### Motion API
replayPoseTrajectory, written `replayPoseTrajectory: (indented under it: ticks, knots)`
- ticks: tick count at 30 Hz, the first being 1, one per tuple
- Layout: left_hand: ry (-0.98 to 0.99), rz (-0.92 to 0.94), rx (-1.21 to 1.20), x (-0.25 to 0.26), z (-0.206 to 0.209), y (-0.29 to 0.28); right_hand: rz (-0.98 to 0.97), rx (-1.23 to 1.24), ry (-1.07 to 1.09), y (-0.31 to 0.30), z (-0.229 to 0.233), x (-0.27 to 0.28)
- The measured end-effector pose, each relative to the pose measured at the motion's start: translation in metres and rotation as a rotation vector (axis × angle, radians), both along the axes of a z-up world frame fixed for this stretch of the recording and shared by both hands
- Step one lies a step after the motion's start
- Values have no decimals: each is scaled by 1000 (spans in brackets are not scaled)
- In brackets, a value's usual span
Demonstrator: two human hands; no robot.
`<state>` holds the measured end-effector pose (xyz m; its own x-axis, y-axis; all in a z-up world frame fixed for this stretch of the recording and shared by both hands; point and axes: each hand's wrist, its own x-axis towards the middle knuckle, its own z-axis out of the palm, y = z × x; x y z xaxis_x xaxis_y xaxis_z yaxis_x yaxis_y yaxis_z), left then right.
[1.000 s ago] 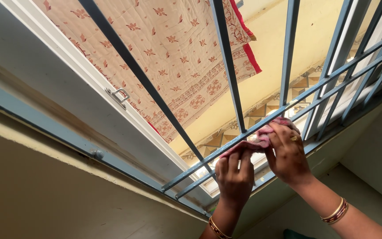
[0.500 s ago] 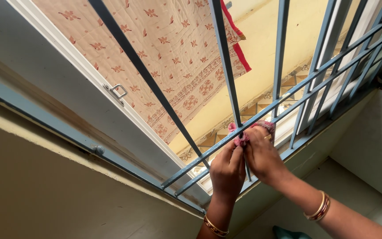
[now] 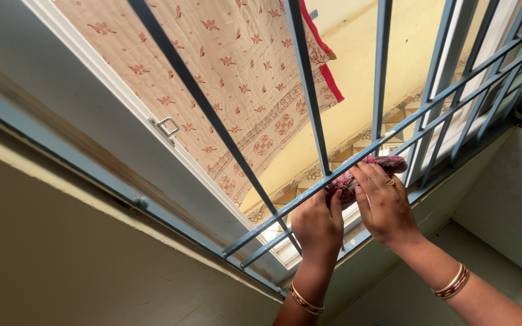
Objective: Tying a wet cloth around a metal bar of a window grill.
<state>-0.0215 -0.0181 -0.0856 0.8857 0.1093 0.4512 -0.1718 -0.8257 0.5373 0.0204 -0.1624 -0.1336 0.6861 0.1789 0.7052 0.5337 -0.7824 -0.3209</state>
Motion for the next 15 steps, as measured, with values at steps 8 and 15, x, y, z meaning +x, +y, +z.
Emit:
replayPoseTrajectory:
  ticks: [8, 15]
  knots:
    - [-269, -45, -313, -2, -4, 9, 199, 589, 365, 24, 8, -6]
    - [-265, -41, -265, 3, -15, 13, 587, 1109, 501, 44, 16, -10]
